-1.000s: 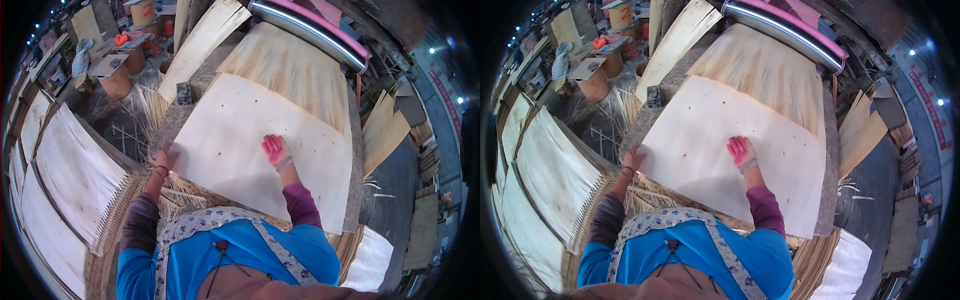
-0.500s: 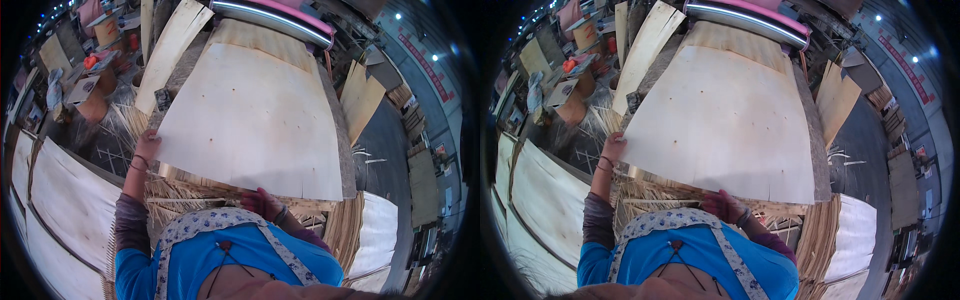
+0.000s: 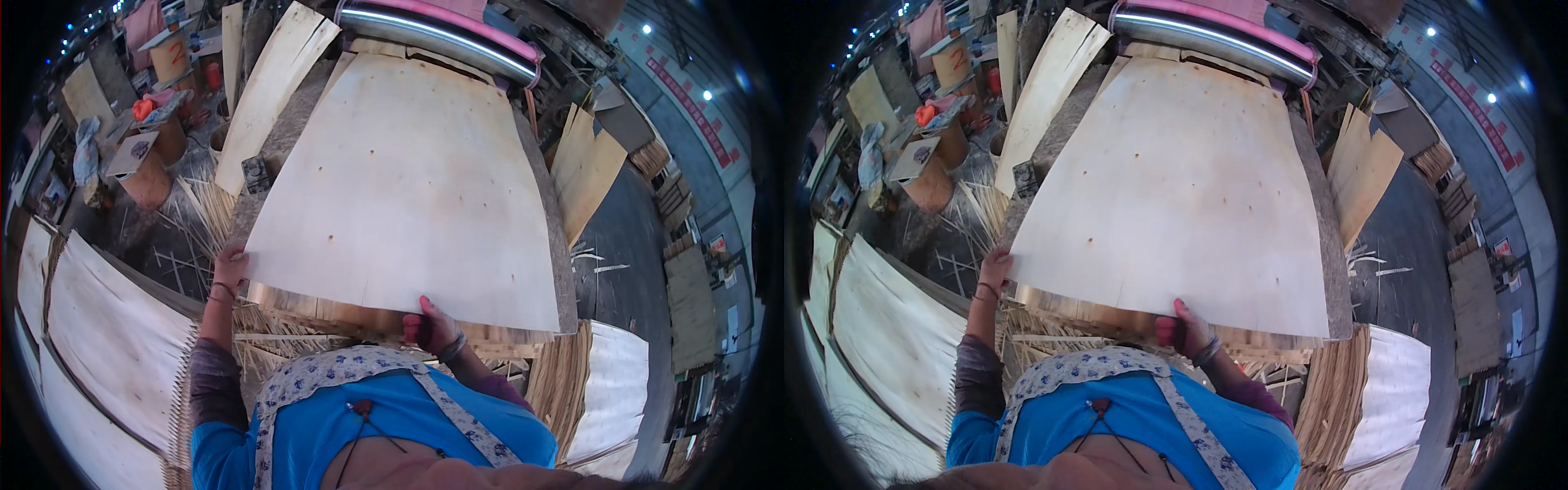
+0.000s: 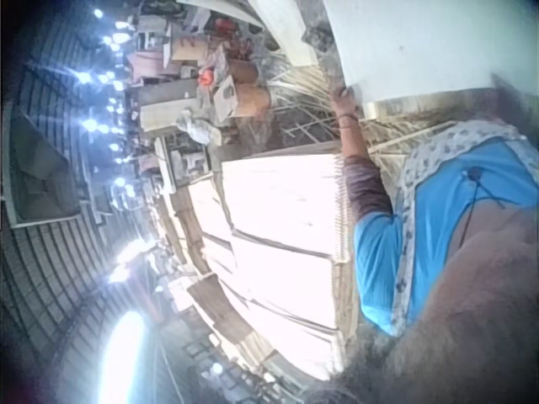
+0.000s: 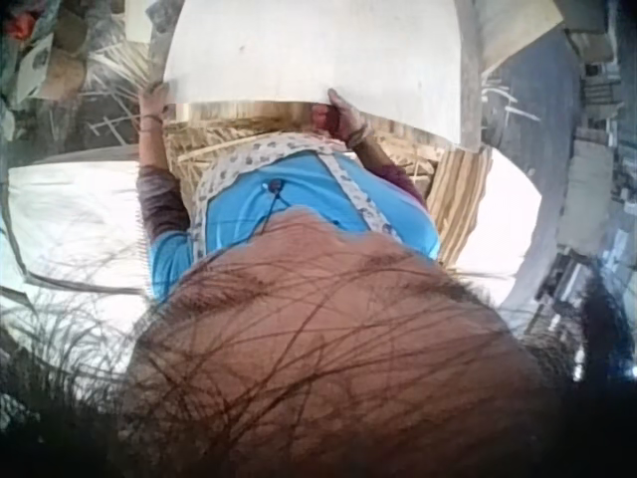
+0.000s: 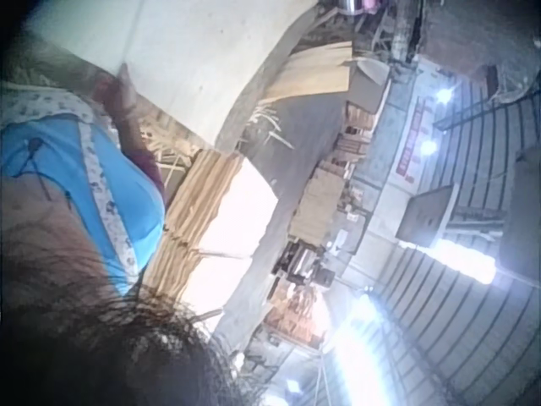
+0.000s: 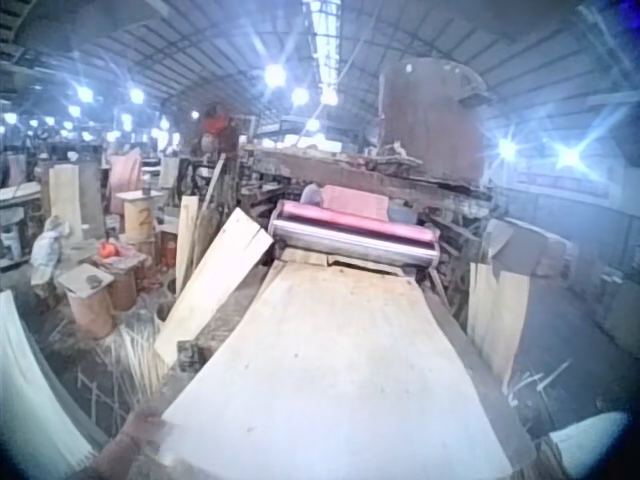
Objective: The person collects thin wood sheets from a roller machine and stacks them by hand. The person then carries the stack of wood sheets and places it onto a pile on the floor.
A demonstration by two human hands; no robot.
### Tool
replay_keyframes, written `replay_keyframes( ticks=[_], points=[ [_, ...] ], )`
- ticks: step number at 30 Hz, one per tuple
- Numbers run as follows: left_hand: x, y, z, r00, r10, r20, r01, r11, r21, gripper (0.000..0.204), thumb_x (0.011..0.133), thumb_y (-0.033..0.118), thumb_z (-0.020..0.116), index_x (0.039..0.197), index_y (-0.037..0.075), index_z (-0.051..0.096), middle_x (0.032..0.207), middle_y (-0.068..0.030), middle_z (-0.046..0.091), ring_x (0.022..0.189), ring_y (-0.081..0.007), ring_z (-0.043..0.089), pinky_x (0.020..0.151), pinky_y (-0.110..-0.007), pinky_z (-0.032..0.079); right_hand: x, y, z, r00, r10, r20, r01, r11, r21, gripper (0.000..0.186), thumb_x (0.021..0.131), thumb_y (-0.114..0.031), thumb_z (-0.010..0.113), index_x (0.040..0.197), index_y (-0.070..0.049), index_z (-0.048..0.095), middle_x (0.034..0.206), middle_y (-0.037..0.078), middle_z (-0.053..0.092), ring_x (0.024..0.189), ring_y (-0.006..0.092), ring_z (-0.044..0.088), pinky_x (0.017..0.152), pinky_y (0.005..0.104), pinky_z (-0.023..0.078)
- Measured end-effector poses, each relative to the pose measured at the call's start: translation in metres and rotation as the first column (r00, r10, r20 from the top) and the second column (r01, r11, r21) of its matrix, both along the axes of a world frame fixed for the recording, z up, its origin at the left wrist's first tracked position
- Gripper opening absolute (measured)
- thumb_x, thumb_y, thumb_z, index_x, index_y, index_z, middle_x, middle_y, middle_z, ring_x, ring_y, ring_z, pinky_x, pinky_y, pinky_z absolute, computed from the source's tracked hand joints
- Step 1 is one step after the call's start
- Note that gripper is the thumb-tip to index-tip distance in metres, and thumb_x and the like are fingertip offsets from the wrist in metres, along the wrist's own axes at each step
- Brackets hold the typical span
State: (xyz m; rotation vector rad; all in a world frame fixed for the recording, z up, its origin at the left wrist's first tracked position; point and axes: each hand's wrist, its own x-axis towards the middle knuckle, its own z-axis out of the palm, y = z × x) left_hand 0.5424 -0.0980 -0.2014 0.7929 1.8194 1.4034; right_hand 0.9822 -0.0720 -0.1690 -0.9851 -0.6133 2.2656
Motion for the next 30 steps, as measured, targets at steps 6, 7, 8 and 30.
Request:
replay_keyframes(
  ticks=[6,7,8,30],
  points=[
    [0.015,0.001,-0.016,0.991,0.059,0.117,-0.044,0.991,-0.13,0.029,0.077,0.015,0.055,0.104,0.01,0.048,0.073,-0.0047,0.058,0.047,-0.0108,0.053,0.037,-0.023,0.039,0.011,0.107,-0.022,0.996,0.003,0.093,0.006,0.995,-0.095,0.037,0.08,-0.042,0.052,0.099,-0.011,0.051,0.077,0.007,0.06,0.061,0.0176,0.056,0.054,0.0339,0.048],
    [0.016,0.0,-0.02,0.99,0.052,0.129,-0.035,0.991,-0.127,0.03,0.077,0.017,0.055,0.104,0.009,0.048,0.075,-0.0051,0.059,0.049,-0.0107,0.055,0.037,-0.022,0.04,0.009,0.125,-0.023,0.999,-0.023,0.049,0.027,0.997,-0.077,0.031,0.08,-0.039,0.054,0.098,-0.014,0.05,0.079,0.007,0.06,0.059,0.0174,0.057,0.052,0.0335,0.049],
    [0.018,-0.001,-0.024,0.99,0.061,0.13,-0.044,0.991,-0.128,0.03,0.077,0.017,0.055,0.104,0.009,0.048,0.075,-0.0051,0.059,0.049,-0.0107,0.055,0.037,-0.022,0.04,0.006,0.142,-0.023,0.999,-0.048,0.005,0.049,0.997,-0.06,0.027,0.08,-0.036,0.055,0.098,-0.018,0.048,0.081,0.007,0.06,0.057,0.0172,0.058,0.05,0.033,0.049],
    [0.065,0.005,-0.066,0.612,-0.213,-0.761,-0.123,0.926,-0.358,0.056,0.066,0.032,0.061,0.116,0.01,0.047,0.11,-0.0147,0.05,0.098,-0.0305,0.048,0.082,-0.042,0.039,-0.072,0.257,-0.055,0.961,-0.178,-0.212,0.216,0.961,0.174,0.03,0.083,-0.024,0.051,0.105,-0.006,0.046,0.103,0.013,0.055,0.098,0.0273,0.052,0.087,0.0389,0.042]
  ],
)
